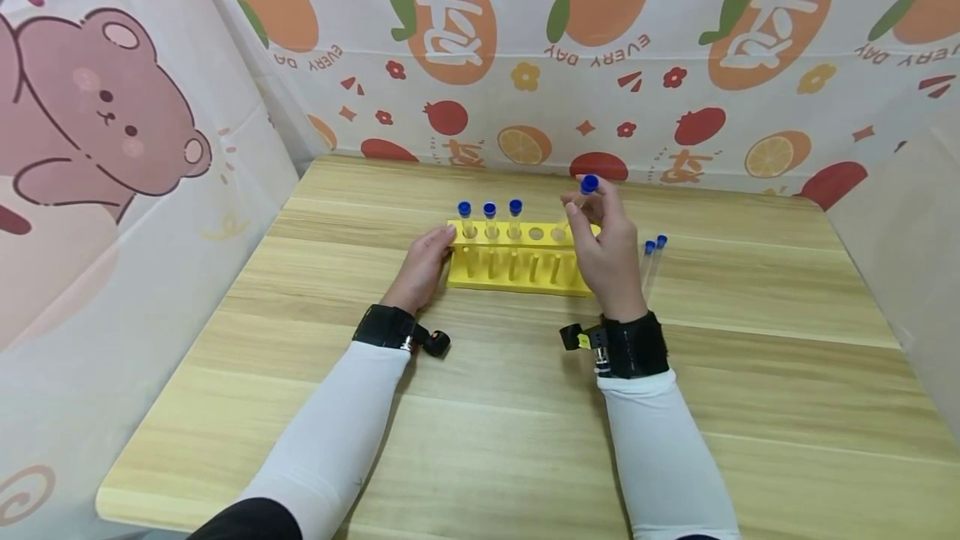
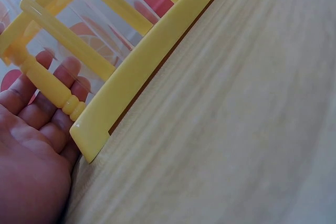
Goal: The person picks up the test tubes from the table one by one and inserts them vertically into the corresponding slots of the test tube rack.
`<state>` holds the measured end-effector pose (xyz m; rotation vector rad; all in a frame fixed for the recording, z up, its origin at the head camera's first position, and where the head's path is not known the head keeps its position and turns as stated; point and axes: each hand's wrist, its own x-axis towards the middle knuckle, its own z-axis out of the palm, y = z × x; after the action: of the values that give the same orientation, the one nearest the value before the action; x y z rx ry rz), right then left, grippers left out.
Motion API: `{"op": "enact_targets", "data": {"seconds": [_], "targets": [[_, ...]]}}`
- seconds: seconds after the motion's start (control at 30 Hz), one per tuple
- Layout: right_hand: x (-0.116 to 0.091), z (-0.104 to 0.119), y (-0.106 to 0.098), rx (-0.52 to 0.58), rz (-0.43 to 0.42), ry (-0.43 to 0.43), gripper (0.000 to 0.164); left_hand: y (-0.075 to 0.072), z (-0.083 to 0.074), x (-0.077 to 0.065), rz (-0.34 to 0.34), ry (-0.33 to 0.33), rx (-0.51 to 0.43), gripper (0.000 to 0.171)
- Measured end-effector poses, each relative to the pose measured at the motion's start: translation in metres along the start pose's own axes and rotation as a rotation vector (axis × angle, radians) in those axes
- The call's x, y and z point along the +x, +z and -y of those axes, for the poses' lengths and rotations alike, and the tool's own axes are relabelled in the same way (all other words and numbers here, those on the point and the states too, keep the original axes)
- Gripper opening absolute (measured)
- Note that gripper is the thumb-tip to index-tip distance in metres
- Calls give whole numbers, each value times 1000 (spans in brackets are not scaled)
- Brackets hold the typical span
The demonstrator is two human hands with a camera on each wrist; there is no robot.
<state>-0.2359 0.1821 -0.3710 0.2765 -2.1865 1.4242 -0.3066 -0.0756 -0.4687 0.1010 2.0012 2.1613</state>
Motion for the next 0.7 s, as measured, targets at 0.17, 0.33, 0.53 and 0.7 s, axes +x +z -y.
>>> {"op": "enact_targets", "data": {"seconds": [0.17, 0.33, 0.53, 0.7], "targets": [[-1, -3, 3, -34, 32, 5, 33, 0, -1, -1, -6, 2, 20, 47], [-1, -6, 4, -44, 62, 35, 34, -1, -1, 0, -9, 1, 38, 49], [0, -9, 6, -60, 82, 69, 33, -1, -2, 0, -8, -8, 21, 47], [-1, -8, 5, -80, 63, 75, 35, 0, -1, -1, -1, -16, 6, 45]]}}
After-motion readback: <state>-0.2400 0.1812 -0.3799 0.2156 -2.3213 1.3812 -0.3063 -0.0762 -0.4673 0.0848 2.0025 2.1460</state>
